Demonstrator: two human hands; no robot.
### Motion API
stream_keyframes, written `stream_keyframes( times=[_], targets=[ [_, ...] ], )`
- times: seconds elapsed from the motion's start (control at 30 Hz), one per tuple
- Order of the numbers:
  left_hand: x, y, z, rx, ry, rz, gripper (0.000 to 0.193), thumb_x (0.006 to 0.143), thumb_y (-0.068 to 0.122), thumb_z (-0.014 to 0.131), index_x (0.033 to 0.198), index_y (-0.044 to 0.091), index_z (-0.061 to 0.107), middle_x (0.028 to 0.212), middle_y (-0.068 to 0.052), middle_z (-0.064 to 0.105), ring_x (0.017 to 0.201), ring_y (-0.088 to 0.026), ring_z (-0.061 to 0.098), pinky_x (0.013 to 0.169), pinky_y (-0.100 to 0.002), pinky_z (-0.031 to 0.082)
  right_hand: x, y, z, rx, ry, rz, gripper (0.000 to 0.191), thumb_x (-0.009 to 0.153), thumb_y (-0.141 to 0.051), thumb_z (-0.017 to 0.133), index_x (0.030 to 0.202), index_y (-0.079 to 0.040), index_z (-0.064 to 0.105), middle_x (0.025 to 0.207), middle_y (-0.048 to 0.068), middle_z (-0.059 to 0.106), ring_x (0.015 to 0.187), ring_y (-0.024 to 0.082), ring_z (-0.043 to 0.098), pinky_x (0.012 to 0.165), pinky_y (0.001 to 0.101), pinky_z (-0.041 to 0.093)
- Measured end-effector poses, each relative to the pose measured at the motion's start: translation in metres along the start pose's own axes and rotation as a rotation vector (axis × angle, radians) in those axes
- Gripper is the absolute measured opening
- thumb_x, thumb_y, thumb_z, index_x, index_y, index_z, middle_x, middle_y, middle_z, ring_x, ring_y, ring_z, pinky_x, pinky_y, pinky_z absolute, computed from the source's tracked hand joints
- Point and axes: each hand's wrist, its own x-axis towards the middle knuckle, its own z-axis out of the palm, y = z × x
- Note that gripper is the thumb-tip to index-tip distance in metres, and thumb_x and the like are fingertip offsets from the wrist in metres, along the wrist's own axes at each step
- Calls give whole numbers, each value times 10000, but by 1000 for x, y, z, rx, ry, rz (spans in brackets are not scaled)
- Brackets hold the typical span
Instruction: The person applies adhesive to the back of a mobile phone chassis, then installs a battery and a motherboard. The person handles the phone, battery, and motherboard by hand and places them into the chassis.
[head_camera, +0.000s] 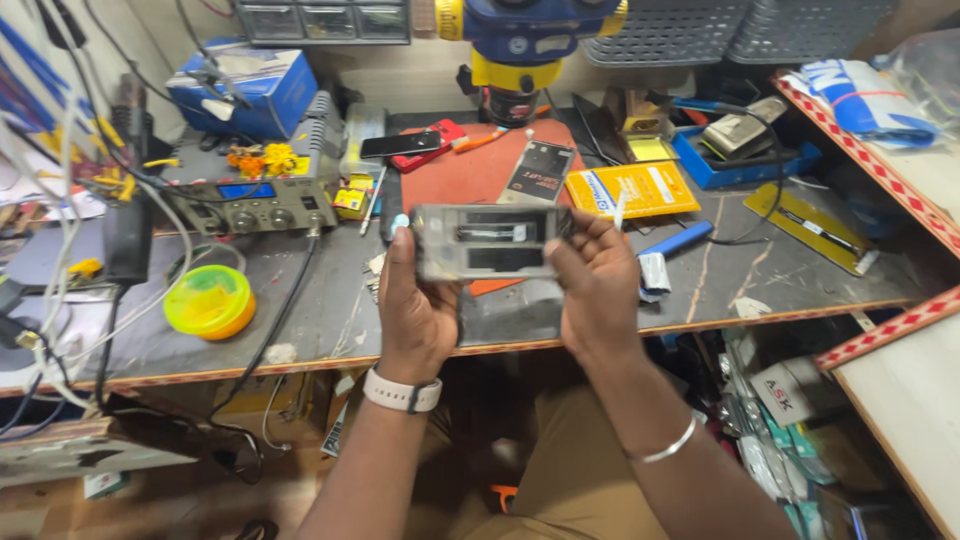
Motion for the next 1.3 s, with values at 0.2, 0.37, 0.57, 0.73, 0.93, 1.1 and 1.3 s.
stream_keyframes(
  times=[0.2,0.37,0.57,0.73,0.93,1.1,1.3],
  targets=[
    [-1,-12,-3,613,-278,34,367,956,136,732,1269,15,583,1000,-99,736,866,-116,679,736,-248,537,20,-35,-2,2,-115,-152,304,936,76,676,1226,55,588,1141,111,678,1016,135,682,964,269,573],
    [-18,-9,13,737,-393,24,317,959,104,731,1233,-12,623,1001,-53,723,873,-70,666,794,-238,566,-3,-54,18,-227,-184,-157,300,973,46,655,1262,42,578,1148,102,685,1010,121,685,912,249,568],
    [-60,3,45,1230,-329,393,202,949,97,739,1126,14,689,866,-70,728,734,-136,660,685,-274,544,-43,-60,26,-103,-221,-132,408,921,87,668,1286,-7,511,1102,99,684,982,121,694,869,262,575],
    [-83,8,55,1340,-371,657,204,948,48,724,1135,53,641,925,-108,700,803,-236,707,723,-330,559,-56,-62,21,58,-266,-124,369,937,128,694,1252,11,541,1125,149,682,1025,157,700,922,300,579],
    [-83,6,56,1334,-363,781,244,946,13,724,1164,54,622,984,-112,703,874,-260,723,759,-347,579,-55,-63,20,122,-375,-141,371,951,125,719,1250,-1,538,1169,121,648,1105,160,657,993,314,549],
    [-86,5,59,1371,-361,814,244,937,-2,728,1152,48,625,966,-105,698,853,-256,707,735,-349,570,-59,-70,27,-43,-303,-300,472,912,65,752,1290,-48,492,1245,132,607,1153,159,618,993,306,543],
    [-92,10,69,1452,-356,898,258,920,-26,726,1152,25,627,969,-109,695,865,-270,698,751,-365,572,-65,-81,30,-765,-94,-845,352,878,-30,865,1142,-85,638,1316,122,557,1171,179,585,1005,290,526]
  ],
)
